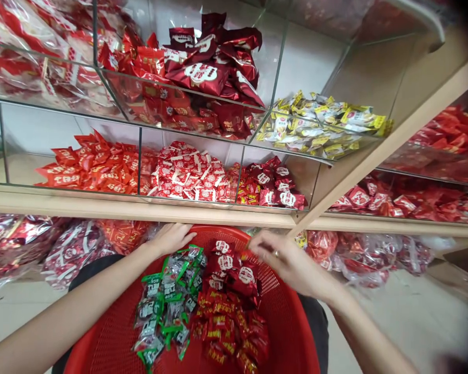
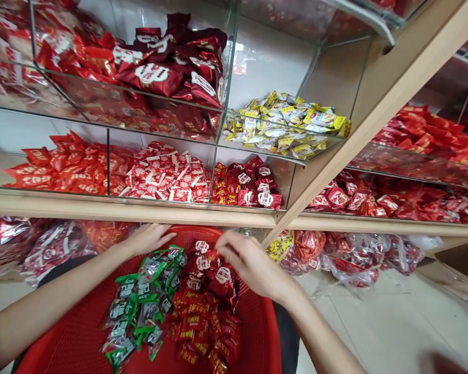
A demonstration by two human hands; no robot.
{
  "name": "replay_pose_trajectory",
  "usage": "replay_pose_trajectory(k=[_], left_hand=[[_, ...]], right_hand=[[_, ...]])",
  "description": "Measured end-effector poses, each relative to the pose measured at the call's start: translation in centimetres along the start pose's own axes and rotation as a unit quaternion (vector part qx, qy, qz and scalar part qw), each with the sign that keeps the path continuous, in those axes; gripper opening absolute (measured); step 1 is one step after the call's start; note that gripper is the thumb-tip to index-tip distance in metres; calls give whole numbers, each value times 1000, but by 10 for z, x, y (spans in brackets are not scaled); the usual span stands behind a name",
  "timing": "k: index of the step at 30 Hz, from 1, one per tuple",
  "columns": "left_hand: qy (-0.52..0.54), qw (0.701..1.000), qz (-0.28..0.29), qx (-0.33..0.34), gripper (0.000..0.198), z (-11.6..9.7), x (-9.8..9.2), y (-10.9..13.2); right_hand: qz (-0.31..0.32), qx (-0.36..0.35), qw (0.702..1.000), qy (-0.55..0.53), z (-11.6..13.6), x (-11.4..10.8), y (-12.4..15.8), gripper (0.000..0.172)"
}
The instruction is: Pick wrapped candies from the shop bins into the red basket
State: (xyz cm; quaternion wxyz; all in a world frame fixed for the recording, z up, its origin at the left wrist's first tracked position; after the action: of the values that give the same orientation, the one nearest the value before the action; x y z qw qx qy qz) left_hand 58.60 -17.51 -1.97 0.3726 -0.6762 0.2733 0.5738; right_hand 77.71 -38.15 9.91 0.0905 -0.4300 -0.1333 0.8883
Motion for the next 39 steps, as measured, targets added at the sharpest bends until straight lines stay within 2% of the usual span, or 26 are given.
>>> replay_pose_trajectory(k=[3,6,9,13,17,19,22,24,26,28,29,31,33,39], left_hand=[[-2,1000,-2,-1,39,2,0,1],[3,1000,-6,-2,38,4,1,2],[15,1000,-12,-7,37,6,3,3],[29,999,-23,-12,35,7,5,4],[40,998,-37,-14,33,8,6,5],[45,998,-42,-14,32,9,6,4],[49,998,-47,-12,31,10,9,4],[51,997,-50,-9,31,11,11,3],[52,997,-55,1,32,12,13,3],[51,997,-62,15,33,12,15,3],[48,997,-63,19,34,13,16,3],[43,997,-62,21,34,13,17,3],[39,997,-59,18,34,12,18,2],[44,998,-43,18,35,10,17,1]], right_hand=[[124,14,992,24,-11,23,19,19],[198,11,974,110,-23,41,33,21],[252,-15,944,212,-26,57,40,21],[255,-73,911,314,-22,83,45,24],[225,-103,900,359,-20,99,49,21],[216,-102,908,344,-17,94,44,17],[180,-88,940,275,-11,65,20,11],[121,-86,963,226,-9,36,-8,14],[45,-93,973,206,-14,7,-42,16],[-14,-85,968,237,-25,-13,-76,15],[-23,-75,962,263,-31,-19,-91,14],[-3,-54,946,318,-42,-22,-117,14],[41,-34,933,355,-50,-15,-135,17],[106,26,915,388,-49,5,-159,30]])
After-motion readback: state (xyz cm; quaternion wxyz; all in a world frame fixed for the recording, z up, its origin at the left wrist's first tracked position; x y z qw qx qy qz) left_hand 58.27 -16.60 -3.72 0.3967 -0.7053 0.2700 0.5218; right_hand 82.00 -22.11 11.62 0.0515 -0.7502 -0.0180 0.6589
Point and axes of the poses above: each hand's wrist, its own y-axis away from the middle knuckle, its own x-axis out of the palm, z = x × y, the point moved 1 cm from there along -y, towards the middle knuckle, and after that the axes turned 12 degrees about -z, right-handed, at the moved point
